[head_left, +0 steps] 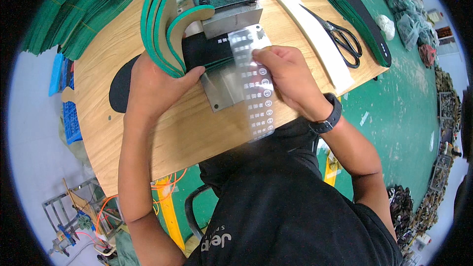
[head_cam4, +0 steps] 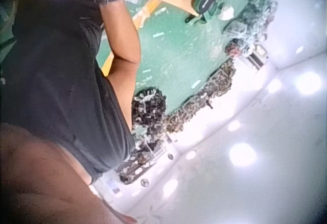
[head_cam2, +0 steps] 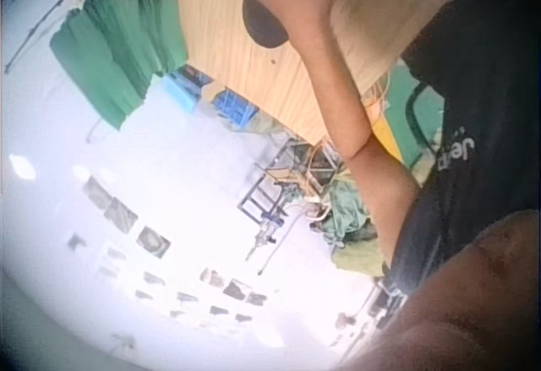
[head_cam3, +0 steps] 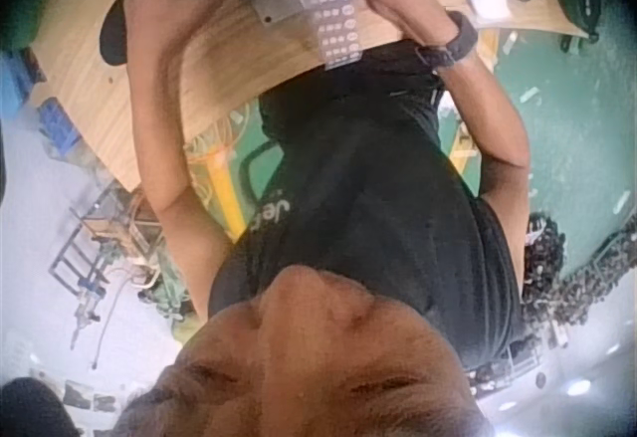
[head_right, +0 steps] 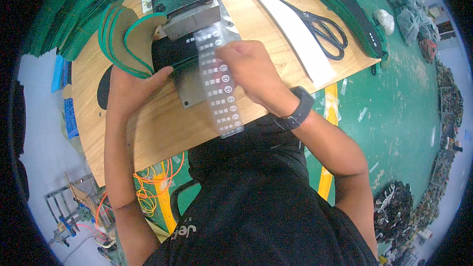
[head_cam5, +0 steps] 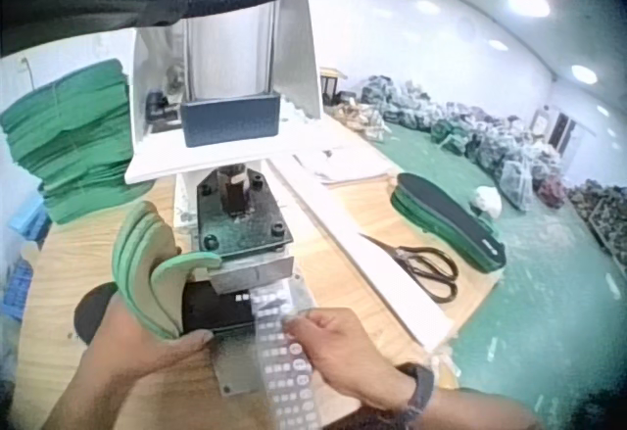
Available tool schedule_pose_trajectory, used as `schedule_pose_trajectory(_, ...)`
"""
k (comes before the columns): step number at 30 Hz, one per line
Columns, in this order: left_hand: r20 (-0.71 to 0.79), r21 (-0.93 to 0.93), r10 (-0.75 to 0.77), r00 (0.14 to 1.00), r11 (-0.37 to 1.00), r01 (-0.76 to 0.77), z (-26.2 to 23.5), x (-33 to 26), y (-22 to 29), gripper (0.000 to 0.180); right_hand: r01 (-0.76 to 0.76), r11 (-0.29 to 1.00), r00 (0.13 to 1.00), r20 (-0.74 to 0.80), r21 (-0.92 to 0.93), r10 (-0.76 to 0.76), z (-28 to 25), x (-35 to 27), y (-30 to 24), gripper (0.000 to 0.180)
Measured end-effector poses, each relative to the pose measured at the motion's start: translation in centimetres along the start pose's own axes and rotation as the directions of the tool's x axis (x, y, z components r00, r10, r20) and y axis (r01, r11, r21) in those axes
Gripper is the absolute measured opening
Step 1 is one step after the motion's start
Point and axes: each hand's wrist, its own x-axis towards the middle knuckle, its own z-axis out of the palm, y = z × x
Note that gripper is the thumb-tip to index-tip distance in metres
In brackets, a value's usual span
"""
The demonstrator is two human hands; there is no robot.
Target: The person prepares footwear insoles by cutting small transparent sticker sheets with shears and applying the individual stickers to the heel area of green and black insoles, handling a stack of insoles one at a time.
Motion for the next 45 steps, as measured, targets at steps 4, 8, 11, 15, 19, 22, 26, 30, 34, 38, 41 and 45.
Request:
schedule_pose_trajectory(4, 0.084, -0.143, -0.307, 0.948, 0.938, 0.316, -0.7, 0.4, 0.4, 0.03, -0.031, 0.982, 0.998, -0.047, 0.186, 0.041, -0.7, -1.8, -0.3, 0.023)
schedule_pose_trajectory(8, -0.12, -0.432, -0.312, 0.942, 0.871, 0.234, -1.5, -0.1, 0.4, 0.027, -0.105, 0.994, 0.994, 0.01, 0.037, 0.105, 0.2, -1.9, -0.6, 0.023)
schedule_pose_trajectory(11, -0.262, -0.567, -0.214, 0.941, 0.823, 0.029, -1.1, -0.3, -1.0, 0.03, -0.122, 0.989, 0.99, 0.058, -0.082, 0.127, 0.7, 0.4, -0.8, 0.024)
schedule_pose_trajectory(15, -0.231, -0.589, -0.236, 0.944, 0.806, 0.058, -0.9, -0.3, -1.8, 0.031, -0.128, 0.987, 0.987, 0.081, -0.097, 0.136, 1.1, 0.8, -0.9, 0.024)
schedule_pose_trajectory(19, -0.208, -0.456, -0.284, 0.936, 0.875, 0.164, -1.3, -0.5, -1.7, 0.033, -0.147, 0.986, 0.986, 0.072, -0.081, 0.153, 0.9, 1.0, -0.9, 0.024)
schedule_pose_trajectory(22, -0.228, -0.491, -0.241, 0.943, 0.865, 0.102, -0.9, -0.2, -1.1, 0.034, -0.182, 0.98, 0.981, 0.059, -0.079, 0.187, 1.2, 1.0, -1.1, 0.024)
schedule_pose_trajectory(26, -0.231, -0.55, -0.227, 0.946, 0.833, 0.066, 0.0, -0.1, -0.9, 0.034, -0.155, 0.981, 0.984, 0.068, -0.115, 0.164, 1.0, 1.2, -0.6, 0.027)
schedule_pose_trajectory(30, 0.022, -0.274, -0.315, 0.949, 0.911, 0.309, -0.7, 0.0, 0.3, 0.049, -0.133, 0.981, 0.988, 0.064, -0.143, 0.143, 0.7, 1.1, -0.5, 0.031)
schedule_pose_trajectory(34, 0.131, 0.0, -0.147, 0.98, 0.989, 0.149, -0.4, 0.1, 0.6, 0.078, -0.125, 0.988, 0.99, 0.051, -0.095, 0.13, 0.6, 0.3, -0.7, 0.031)
schedule_pose_trajectory(38, 0.115, 0.085, -0.133, 0.984, 0.989, 0.124, 0.0, 0.2, 0.8, 0.078, -0.114, 0.992, 0.992, 0.048, -0.06, 0.117, 0.9, -0.3, -1.0, 0.02)
schedule_pose_trajectory(41, 0.1, 0.061, -0.11, 0.989, 0.993, 0.104, -0.4, 0.0, 0.7, 0.076, -0.066, 0.991, 0.998, 0.017, -0.115, 0.068, 0.5, -0.9, -0.5, 0.018)
schedule_pose_trajectory(45, 0.095, 0.012, -0.137, 0.986, 0.991, 0.137, -0.8, 0.0, 0.8, 0.062, -0.087, 0.993, 0.995, -0.032, 0.081, 0.09, -0.4, -2.5, -0.4, 0.019)
